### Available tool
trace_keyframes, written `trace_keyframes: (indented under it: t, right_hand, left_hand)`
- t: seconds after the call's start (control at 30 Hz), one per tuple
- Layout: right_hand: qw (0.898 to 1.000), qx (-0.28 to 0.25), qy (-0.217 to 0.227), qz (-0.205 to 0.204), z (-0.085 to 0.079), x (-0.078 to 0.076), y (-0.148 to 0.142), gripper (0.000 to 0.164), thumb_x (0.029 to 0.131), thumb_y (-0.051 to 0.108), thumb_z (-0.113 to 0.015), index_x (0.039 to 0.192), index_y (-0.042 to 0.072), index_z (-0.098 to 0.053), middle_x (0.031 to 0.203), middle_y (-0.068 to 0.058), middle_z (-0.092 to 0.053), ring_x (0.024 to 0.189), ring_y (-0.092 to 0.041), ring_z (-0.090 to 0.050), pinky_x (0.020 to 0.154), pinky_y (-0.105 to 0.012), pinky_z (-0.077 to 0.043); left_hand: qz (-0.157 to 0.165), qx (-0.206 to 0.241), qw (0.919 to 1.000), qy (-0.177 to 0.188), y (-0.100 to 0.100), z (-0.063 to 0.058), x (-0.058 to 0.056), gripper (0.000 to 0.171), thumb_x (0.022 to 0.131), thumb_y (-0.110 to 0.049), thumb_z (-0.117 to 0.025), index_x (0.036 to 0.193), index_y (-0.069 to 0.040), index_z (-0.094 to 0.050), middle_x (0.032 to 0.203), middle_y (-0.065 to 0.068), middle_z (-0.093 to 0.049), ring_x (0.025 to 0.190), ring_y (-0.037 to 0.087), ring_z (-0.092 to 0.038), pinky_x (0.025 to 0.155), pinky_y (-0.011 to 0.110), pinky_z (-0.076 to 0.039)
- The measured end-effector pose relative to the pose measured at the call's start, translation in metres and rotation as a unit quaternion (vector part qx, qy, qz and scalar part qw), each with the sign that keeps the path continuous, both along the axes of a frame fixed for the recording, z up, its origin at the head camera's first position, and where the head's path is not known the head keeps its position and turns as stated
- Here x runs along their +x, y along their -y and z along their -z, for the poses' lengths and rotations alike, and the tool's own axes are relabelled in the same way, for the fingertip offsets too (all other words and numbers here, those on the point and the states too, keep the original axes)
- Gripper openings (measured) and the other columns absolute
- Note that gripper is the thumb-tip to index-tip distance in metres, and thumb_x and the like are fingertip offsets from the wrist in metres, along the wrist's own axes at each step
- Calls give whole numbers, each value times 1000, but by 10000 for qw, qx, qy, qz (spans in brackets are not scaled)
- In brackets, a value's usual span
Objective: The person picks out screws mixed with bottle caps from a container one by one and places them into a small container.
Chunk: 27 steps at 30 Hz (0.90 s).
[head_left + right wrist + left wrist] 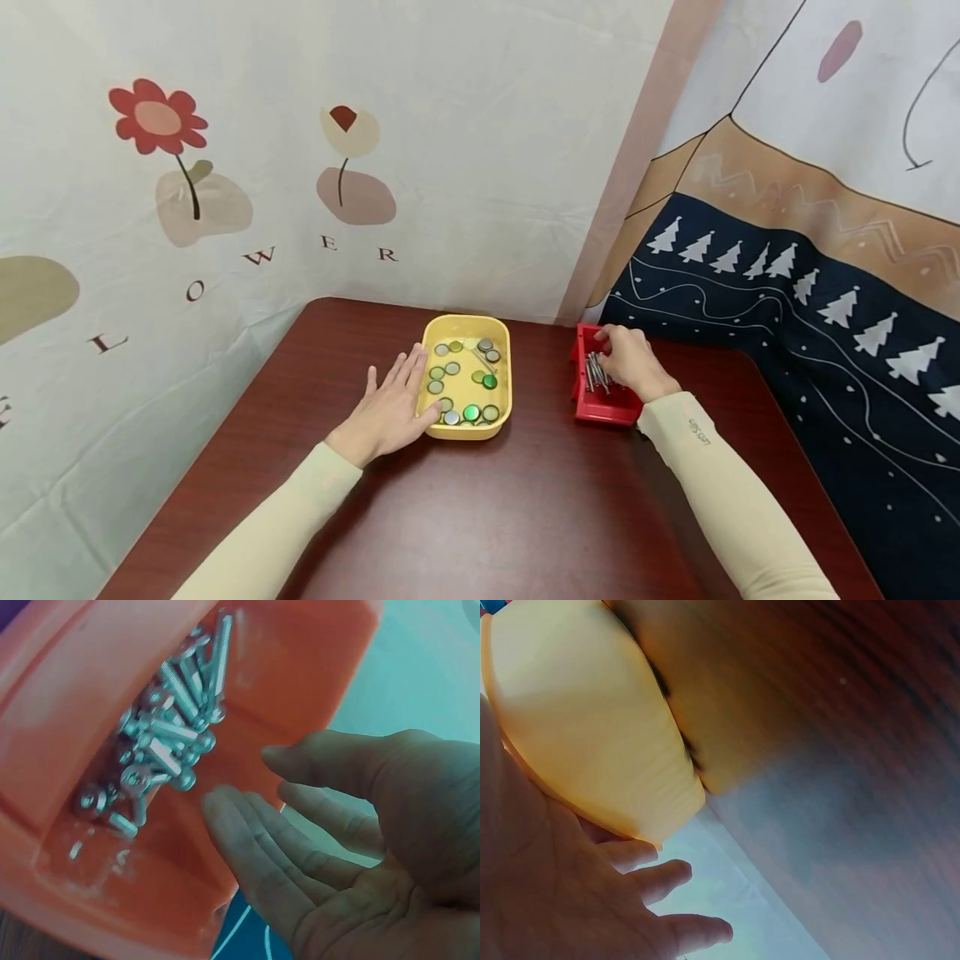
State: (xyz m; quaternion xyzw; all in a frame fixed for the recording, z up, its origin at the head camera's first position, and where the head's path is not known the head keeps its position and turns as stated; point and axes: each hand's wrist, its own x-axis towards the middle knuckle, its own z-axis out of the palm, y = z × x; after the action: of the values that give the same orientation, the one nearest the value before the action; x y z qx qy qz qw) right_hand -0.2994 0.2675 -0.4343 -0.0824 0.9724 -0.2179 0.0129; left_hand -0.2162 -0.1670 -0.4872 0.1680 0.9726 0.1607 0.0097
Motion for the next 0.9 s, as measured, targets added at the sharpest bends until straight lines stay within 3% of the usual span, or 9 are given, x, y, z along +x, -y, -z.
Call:
trace_keyframes:
  t: [0.33, 0.7, 0.9]
  right_hand:
    - [9978, -71, -588, -292, -10, 9, 27, 41, 105, 4, -77, 146, -2, -74, 132, -28, -80, 115, -39, -77, 101, -56, -72]
    - [9961, -205, -653, -557, -25, 20, 73, 42, 107, 11, -81, 148, 5, -75, 142, -25, -77, 123, -37, -76, 102, -52, -72]
    - [9934, -318, -689, -865, -23, 20, 99, 39, 106, 11, -82, 144, 3, -77, 140, -23, -78, 126, -38, -78, 106, -50, -70]
  left_hand:
    - [-6, -28, 10000, -48, -1, -1, -1, 96, 118, -55, -55, 187, -4, -14, 199, 13, -6, 183, 47, -18, 137, 90, -15]
    - [-20, 35, 9999, -143, -1, -1, -2, 95, 117, -53, -57, 188, -5, -15, 198, 16, -11, 182, 48, -21, 135, 91, -14]
    - [12, 19, 9999, -112, -3, 2, 0, 97, 116, -56, -56, 188, -5, -14, 198, 16, -12, 182, 49, -23, 135, 91, -15]
